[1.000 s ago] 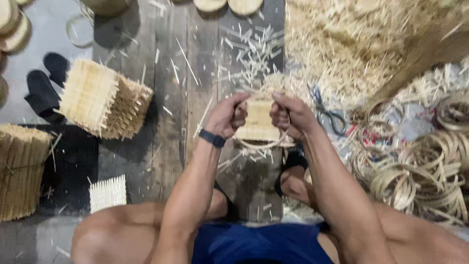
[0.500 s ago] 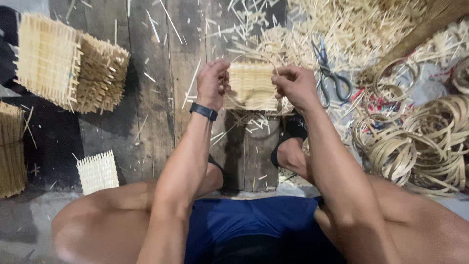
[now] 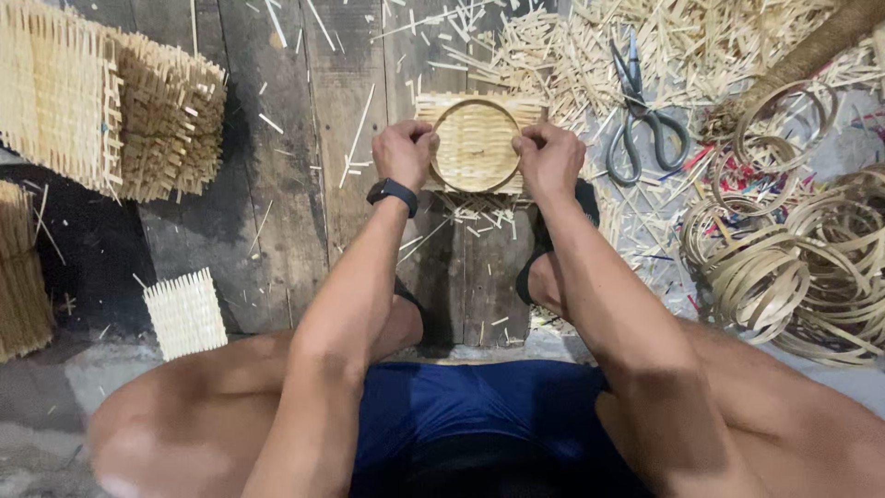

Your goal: The person assembles small bamboo circles by placing a flat bamboo mat on a wooden base, wrapping a bamboo ring around it, and trimming the excess with shears. The person repeats this process multiple times, stacking the finished circles.

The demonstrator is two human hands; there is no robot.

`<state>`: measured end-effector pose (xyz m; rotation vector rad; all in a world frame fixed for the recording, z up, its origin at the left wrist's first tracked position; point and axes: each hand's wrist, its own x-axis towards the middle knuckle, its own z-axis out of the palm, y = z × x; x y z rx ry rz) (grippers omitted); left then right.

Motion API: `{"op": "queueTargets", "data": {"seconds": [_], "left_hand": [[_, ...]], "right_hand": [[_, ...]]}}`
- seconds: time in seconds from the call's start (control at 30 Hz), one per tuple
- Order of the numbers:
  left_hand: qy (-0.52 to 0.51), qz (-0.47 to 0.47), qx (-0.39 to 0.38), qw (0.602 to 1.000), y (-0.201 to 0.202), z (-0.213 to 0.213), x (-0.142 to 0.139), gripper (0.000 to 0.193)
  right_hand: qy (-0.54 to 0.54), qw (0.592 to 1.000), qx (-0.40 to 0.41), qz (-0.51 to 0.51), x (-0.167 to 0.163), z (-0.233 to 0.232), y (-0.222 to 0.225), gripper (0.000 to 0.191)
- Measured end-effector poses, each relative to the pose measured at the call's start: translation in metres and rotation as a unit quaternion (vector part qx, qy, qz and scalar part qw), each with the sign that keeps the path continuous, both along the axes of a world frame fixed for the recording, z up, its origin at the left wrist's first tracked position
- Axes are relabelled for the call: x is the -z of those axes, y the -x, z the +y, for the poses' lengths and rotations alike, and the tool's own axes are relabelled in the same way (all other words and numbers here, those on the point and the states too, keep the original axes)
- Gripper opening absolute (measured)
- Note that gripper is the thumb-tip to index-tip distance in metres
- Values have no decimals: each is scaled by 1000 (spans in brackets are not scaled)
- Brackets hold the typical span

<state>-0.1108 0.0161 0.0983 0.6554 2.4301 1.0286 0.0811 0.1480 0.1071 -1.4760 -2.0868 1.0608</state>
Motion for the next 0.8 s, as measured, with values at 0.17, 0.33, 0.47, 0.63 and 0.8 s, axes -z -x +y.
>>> {"op": "queueTargets", "data": {"seconds": [0.17,0.33,0.47,0.63,0.8], "left_hand": [[11,-13,-14,1000,4,5,-4,17],[16,3,12,1000,11,7,-5,18],[17,-28,5,999,15,9,-1,18],[-10,-59,8,998,20,11,3,18],[-37,-41,21,998,18,6,4,15]], "right_hand": [[-20,1000,-21,-13,7,6,1,16],[-28,1000,-7,-9,12,7,5,16],[-17,1000,3,-15,7,7,8,14],[10,1000,7,-19,-5,6,10,12],[3,1000,-5,2,-13,8,9,11]]}}
